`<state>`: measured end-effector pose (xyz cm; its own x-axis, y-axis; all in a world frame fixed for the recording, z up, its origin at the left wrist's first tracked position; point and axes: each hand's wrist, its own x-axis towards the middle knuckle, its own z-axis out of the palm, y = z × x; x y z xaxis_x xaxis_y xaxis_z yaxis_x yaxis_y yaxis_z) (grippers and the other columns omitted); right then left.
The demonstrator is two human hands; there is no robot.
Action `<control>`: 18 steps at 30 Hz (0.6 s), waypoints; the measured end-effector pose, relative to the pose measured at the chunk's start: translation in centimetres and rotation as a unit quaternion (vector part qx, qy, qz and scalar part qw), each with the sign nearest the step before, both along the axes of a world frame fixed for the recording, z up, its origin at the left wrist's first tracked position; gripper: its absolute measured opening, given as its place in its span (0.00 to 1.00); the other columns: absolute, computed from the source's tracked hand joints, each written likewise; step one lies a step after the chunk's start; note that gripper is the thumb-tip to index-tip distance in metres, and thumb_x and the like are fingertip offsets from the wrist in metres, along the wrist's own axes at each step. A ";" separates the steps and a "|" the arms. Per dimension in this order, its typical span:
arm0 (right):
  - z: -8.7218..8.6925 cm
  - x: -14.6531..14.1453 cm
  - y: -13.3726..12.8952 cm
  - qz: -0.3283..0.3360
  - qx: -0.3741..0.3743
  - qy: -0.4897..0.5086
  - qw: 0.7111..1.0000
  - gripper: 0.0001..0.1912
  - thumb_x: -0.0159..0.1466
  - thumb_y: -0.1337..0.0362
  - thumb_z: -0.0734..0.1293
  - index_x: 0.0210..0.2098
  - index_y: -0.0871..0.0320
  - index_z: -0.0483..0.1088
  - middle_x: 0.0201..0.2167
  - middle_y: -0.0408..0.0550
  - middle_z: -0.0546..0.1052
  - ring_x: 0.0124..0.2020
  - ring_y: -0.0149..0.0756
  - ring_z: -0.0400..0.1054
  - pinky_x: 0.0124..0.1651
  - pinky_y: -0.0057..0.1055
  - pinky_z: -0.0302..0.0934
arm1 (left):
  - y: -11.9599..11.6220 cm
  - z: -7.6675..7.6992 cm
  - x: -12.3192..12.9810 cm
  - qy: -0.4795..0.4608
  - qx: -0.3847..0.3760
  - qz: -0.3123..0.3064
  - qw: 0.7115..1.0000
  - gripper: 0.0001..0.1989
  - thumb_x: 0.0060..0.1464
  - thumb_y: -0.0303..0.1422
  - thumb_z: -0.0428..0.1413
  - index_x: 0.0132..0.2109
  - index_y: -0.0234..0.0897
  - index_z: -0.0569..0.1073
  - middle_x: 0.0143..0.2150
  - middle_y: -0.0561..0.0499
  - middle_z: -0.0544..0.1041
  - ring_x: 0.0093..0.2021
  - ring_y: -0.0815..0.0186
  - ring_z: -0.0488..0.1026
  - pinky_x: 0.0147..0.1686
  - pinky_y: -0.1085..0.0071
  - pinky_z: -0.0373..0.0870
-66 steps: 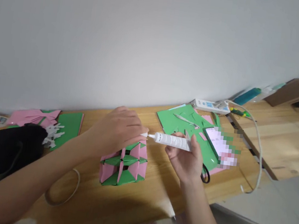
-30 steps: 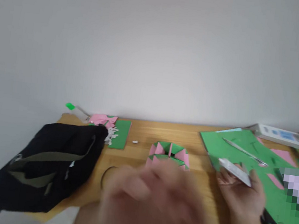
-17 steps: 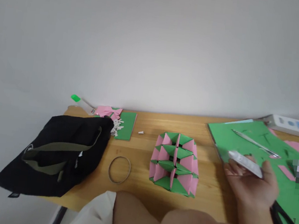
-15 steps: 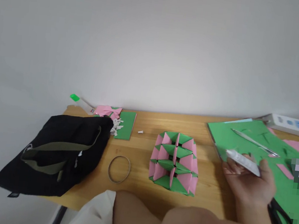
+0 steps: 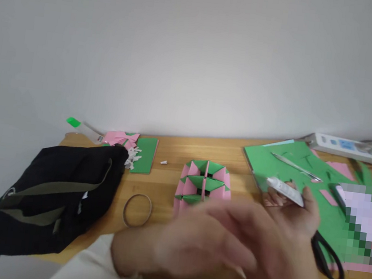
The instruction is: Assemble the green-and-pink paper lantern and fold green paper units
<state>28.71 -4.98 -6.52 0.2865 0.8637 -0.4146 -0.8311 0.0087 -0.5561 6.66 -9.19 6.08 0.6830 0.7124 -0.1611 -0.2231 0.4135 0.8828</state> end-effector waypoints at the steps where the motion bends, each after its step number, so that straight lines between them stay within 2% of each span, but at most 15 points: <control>1: 0.0 0.0 -0.1 0.014 0.013 -0.003 1.000 0.13 0.52 0.56 0.66 0.20 0.60 0.71 0.12 0.43 0.67 0.13 0.28 0.57 0.16 0.26 0.55 | 1.4 0.4 -1.0 0.001 0.016 0.006 1.000 0.23 0.42 0.55 0.57 0.29 0.39 0.67 0.24 0.54 0.69 0.21 0.69 0.68 0.19 0.73 0.63; 2: 0.0 0.0 -0.1 0.031 0.026 -0.007 0.999 0.12 0.51 0.56 0.67 0.20 0.59 0.72 0.12 0.43 0.67 0.13 0.27 0.57 0.16 0.26 0.55 | 2.9 0.7 -1.9 0.069 0.097 0.049 0.992 0.17 0.46 0.48 0.58 0.31 0.38 0.69 0.28 0.53 0.71 0.24 0.70 0.69 0.22 0.74 0.63; 3: 0.1 -0.1 -0.2 0.047 0.039 -0.011 0.998 0.12 0.51 0.55 0.68 0.21 0.59 0.73 0.12 0.42 0.68 0.13 0.27 0.58 0.16 0.26 0.56 | 4.5 0.9 -2.8 0.180 0.197 0.076 0.961 0.12 0.49 0.42 0.58 0.33 0.37 0.71 0.31 0.52 0.72 0.29 0.70 0.70 0.27 0.73 0.65; 4: 0.1 -0.1 -0.2 0.061 0.052 -0.016 0.997 0.12 0.51 0.55 0.68 0.22 0.59 0.73 0.12 0.42 0.69 0.13 0.27 0.58 0.17 0.25 0.56 | 6.0 1.0 -3.4 0.281 0.291 0.102 0.909 0.08 0.51 0.38 0.57 0.32 0.37 0.72 0.32 0.52 0.74 0.32 0.68 0.70 0.31 0.72 0.64; 5: 0.2 -0.2 -0.3 0.074 0.064 -0.021 0.995 0.13 0.52 0.55 0.68 0.22 0.59 0.74 0.13 0.42 0.70 0.13 0.27 0.58 0.17 0.25 0.56 | 7.3 0.9 -3.9 0.362 0.361 0.095 0.854 0.07 0.54 0.36 0.54 0.33 0.37 0.73 0.32 0.52 0.75 0.33 0.67 0.69 0.32 0.71 0.63; 7: 0.3 -0.4 -0.3 0.083 0.081 -0.029 0.993 0.14 0.55 0.54 0.67 0.22 0.59 0.74 0.15 0.43 0.72 0.14 0.26 0.59 0.17 0.25 0.56 | 9.3 0.8 -4.2 0.470 0.439 -0.003 0.766 0.08 0.55 0.33 0.52 0.33 0.36 0.74 0.33 0.51 0.76 0.33 0.66 0.69 0.33 0.70 0.61; 8: 0.3 -0.5 -0.3 0.083 0.086 -0.032 0.992 0.14 0.55 0.54 0.67 0.23 0.58 0.74 0.15 0.43 0.73 0.14 0.26 0.59 0.17 0.24 0.56 | 9.8 0.7 -4.1 0.491 0.459 -0.057 0.739 0.09 0.56 0.33 0.51 0.32 0.36 0.75 0.33 0.52 0.77 0.33 0.66 0.69 0.33 0.69 0.61; 10: 0.2 -0.6 -0.4 0.078 0.092 -0.034 0.992 0.14 0.57 0.55 0.66 0.23 0.58 0.74 0.15 0.42 0.73 0.14 0.26 0.59 0.17 0.24 0.56 | 10.5 0.6 -3.8 0.496 0.476 -0.136 0.713 0.11 0.57 0.34 0.51 0.32 0.37 0.76 0.34 0.52 0.76 0.34 0.66 0.69 0.34 0.70 0.61; 14: -0.1 -0.8 -0.4 0.076 0.088 -0.040 0.992 0.14 0.58 0.55 0.65 0.23 0.58 0.73 0.14 0.40 0.71 0.14 0.25 0.59 0.17 0.22 0.55 | 11.3 1.0 -3.2 0.496 0.481 -0.173 0.702 0.12 0.57 0.38 0.50 0.35 0.40 0.78 0.37 0.52 0.75 0.35 0.67 0.70 0.34 0.72 0.61; 18: -0.1 -1.0 -0.3 0.082 0.084 -0.050 0.992 0.16 0.59 0.54 0.64 0.23 0.58 0.72 0.13 0.40 0.70 0.13 0.25 0.58 0.17 0.23 0.54 | 12.0 1.2 -3.0 0.501 0.470 -0.245 0.684 0.12 0.57 0.36 0.50 0.38 0.42 0.78 0.36 0.54 0.75 0.33 0.68 0.69 0.32 0.73 0.60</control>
